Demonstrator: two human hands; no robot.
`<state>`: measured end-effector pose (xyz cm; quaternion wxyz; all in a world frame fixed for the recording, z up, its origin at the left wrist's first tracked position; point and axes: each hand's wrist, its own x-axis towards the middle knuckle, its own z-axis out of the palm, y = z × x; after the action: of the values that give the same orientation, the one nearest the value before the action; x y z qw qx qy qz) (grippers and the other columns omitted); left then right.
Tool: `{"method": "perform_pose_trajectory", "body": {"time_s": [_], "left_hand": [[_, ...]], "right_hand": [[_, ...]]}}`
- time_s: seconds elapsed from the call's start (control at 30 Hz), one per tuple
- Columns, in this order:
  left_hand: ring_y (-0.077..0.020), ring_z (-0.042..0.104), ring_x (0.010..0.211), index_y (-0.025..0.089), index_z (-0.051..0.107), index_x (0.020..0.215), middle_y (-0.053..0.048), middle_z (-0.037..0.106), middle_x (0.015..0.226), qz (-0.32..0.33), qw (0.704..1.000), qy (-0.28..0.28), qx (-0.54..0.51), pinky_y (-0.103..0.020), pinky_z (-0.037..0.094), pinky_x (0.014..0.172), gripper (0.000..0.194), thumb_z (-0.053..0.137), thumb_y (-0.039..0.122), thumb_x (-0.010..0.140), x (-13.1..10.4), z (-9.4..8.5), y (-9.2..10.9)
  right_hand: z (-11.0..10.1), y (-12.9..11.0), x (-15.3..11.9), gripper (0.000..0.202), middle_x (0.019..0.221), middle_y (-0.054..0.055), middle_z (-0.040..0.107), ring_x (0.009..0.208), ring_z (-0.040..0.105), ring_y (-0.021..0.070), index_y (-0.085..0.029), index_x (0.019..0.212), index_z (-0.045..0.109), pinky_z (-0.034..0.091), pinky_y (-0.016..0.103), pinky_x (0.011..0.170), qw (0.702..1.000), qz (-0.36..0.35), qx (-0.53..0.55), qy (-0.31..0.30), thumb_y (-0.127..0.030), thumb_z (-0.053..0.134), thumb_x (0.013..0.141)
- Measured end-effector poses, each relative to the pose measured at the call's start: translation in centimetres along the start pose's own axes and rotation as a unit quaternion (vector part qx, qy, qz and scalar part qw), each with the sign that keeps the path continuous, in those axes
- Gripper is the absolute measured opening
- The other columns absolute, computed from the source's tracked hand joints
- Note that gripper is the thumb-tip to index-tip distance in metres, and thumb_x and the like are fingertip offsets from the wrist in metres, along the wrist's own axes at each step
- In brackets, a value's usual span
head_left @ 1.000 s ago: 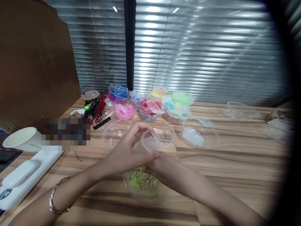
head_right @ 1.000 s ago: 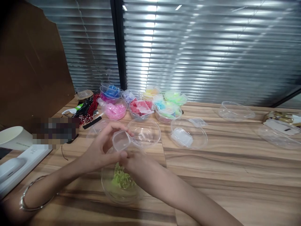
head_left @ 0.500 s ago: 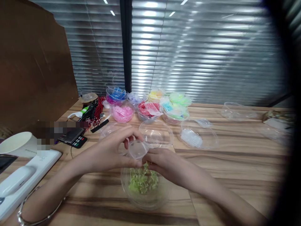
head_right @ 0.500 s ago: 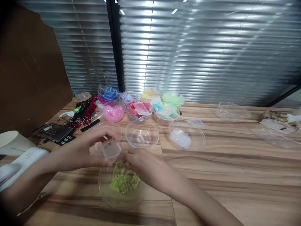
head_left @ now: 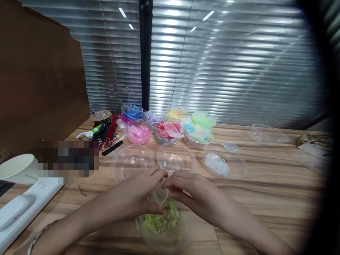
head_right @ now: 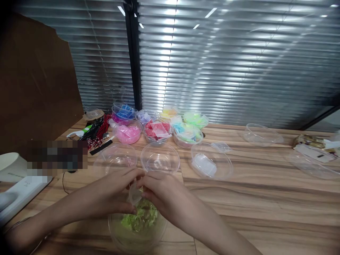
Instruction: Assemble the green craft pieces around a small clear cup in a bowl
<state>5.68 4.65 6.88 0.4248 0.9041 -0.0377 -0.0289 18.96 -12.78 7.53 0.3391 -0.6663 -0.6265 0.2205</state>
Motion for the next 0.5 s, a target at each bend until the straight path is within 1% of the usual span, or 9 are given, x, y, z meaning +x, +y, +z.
{"method": "perform_pose_trajectory", "body": {"time_s": [0.13, 0.23, 0.3, 0.4, 0.5], "left_hand": [[-0.023, 0.054, 0.103, 0.023, 0.054, 0.107, -0.003, 0.058, 0.112, -0.007, 1.0, -0.007, -0.014, -0.03, 0.042, 0.081, 0.037, 0.072, 0.025, 0.076, 0.1, 0.4, 0.1], [-0.0218, 0.054, 0.103, 0.024, 0.053, 0.111, -0.002, 0.058, 0.112, -0.014, 1.0, -0.013, -0.018, -0.03, 0.041, 0.081, 0.04, 0.073, 0.022, 0.076, 0.0, 0.5, 0.4], [-0.0209, 0.054, 0.103, 0.025, 0.052, 0.112, -0.001, 0.058, 0.112, -0.013, 1.0, -0.017, -0.017, -0.03, 0.041, 0.081, 0.04, 0.071, 0.021, 0.078, 0.0, 0.5, 0.5], [-0.0203, 0.053, 0.103, 0.024, 0.052, 0.113, -0.001, 0.058, 0.112, -0.008, 1.0, -0.02, -0.015, -0.03, 0.041, 0.082, 0.038, 0.07, 0.021, 0.079, 0.0, 0.4, 0.5], [-0.0213, 0.054, 0.103, 0.024, 0.053, 0.113, -0.003, 0.058, 0.113, -0.008, 1.0, -0.016, -0.009, -0.03, 0.041, 0.083, 0.04, 0.073, 0.024, 0.078, -0.1, 0.4, 0.4]], "right_hand": [[0.8, 0.5, 0.0, 0.013, 0.103, -0.001, 0.063, 0.094, 0.058, 0.0092, -0.02, 0.097, 0.06, 0.044, 0.021, 0.081, 1.0, -0.006, -0.005, -0.005, -0.014, 0.048, 0.095], [1.1, 0.8, 0.0, 0.017, 0.108, 0.0, 0.062, 0.098, 0.058, 0.01, -0.02, 0.102, 0.06, 0.045, 0.022, 0.084, 0.999, -0.035, -0.021, -0.004, -0.01, 0.048, 0.094], [1.1, 0.8, 0.0, 0.02, 0.109, 0.001, 0.062, 0.1, 0.058, 0.0107, -0.02, 0.101, 0.06, 0.046, 0.022, 0.084, 0.998, -0.049, -0.034, -0.005, -0.006, 0.05, 0.091], [1.2, 0.8, 0.0, 0.021, 0.109, 0.002, 0.062, 0.099, 0.059, 0.0122, -0.019, 0.098, 0.06, 0.047, 0.023, 0.082, 0.997, -0.052, -0.053, -0.012, -0.003, 0.049, 0.089], [1.3, 0.9, 0.0, 0.021, 0.107, 0.002, 0.062, 0.095, 0.059, 0.0124, -0.019, 0.095, 0.06, 0.048, 0.023, 0.08, 0.996, -0.052, -0.072, -0.009, -0.003, 0.049, 0.088]]}}
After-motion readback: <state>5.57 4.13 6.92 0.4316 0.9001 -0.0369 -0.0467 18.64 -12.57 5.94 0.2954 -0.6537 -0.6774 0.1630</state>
